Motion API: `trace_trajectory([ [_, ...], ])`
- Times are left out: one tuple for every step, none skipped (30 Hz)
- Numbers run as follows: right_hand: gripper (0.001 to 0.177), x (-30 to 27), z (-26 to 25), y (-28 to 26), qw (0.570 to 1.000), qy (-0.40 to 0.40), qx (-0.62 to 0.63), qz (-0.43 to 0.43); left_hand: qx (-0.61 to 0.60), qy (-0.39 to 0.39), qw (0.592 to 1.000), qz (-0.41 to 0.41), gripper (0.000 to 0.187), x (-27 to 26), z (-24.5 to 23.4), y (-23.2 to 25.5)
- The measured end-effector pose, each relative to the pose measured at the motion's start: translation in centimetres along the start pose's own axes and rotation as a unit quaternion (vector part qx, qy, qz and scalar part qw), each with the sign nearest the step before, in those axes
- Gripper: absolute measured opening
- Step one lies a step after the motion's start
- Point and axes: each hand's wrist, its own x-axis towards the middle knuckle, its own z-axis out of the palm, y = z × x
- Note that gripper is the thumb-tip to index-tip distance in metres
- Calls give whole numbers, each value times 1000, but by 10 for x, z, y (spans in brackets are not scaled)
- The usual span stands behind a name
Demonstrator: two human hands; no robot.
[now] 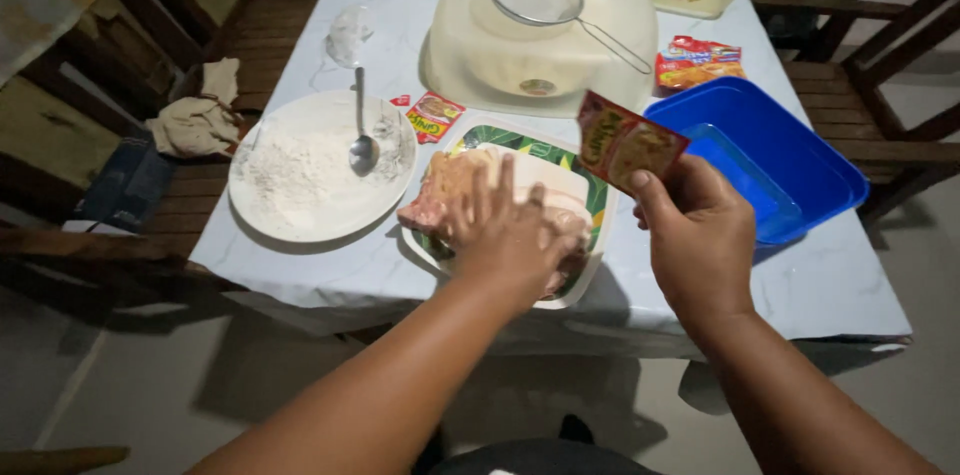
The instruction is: Seasoning pieces of raw chicken with a seasoning packet on a plate.
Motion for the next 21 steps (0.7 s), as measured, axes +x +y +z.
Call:
trace_trajectory([
  [13, 0, -5, 6, 1000, 1, 0, 0, 1, 0, 1000, 0, 77, 0, -2, 5],
  [12, 0, -10, 11, 1000, 5, 0, -12, 5, -19, 1000, 12, 74, 0, -3, 10],
  [14, 1, -16, 17, 1000, 11, -2, -24, 9, -39, 999, 24, 71, 1, -4, 17],
  [14, -1, -17, 9, 1000, 13, -3, -24, 8, -39, 999, 26, 71, 2, -6, 17],
  [13, -2, -18, 0, 998, 30, 0, -49, 17, -47, 998, 30, 66, 3, -8, 17],
  [18, -3, -19, -8, 996, 47, 4, -74, 25, -56, 998, 35, 63, 4, -9, 18],
  [18, -1, -22, 0, 996, 49, 5, -73, 27, -57, 997, 36, 63, 0, -11, 11],
  [17, 2, -24, 7, 993, 38, 20, -110, 35, -51, 998, 33, 59, -3, -13, 4],
  [17, 4, -25, 13, 988, 25, 36, -147, 43, -44, 998, 29, 55, -7, -16, -3],
  [17, 4, -23, 13, 988, 27, 38, -146, 45, -45, 998, 29, 55, -10, -12, -7],
  [19, 5, -20, 13, 992, 6, -61, -108, 35, -31, 998, 33, 55, -14, -10, -11],
  [22, 5, -16, 12, 985, -17, -160, -69, 25, -17, 999, 37, 55, -18, -7, -17],
  [22, 2, -14, 8, 985, -20, -155, -70, 28, -16, 999, 33, 55, -21, -7, -20],
  [21, -1, -13, 4, 987, -13, -148, -57, 22, -5, 999, 39, 52, -24, -7, -24],
  [20, -3, -16, 0, 988, -3, -146, -44, 11, 6, 999, 50, 50, -24, -4, -24],
  [20, -3, -17, 1, 988, -3, -147, -45, 10, 7, 999, 50, 50, -21, -5, -23],
  [19, -4, -17, 2, 992, 0, -107, -71, 14, 14, 998, 51, 44, -17, -6, -21],
  [18, -4, -18, 3, 993, 2, -67, -97, 18, 21, 998, 53, 38, -14, -8, -20],
  [18, -5, -18, 2, 993, 1, -68, -97, 16, 21, 998, 52, 38, -9, -8, -21],
  [17, -5, -17, 2, 996, 12, -38, -75, 24, 25, 998, 59, 36, -4, -8, -22],
  [15, -5, -17, 2, 998, 25, -7, -54, 33, 30, 997, 67, 34, 2, -8, -24],
])
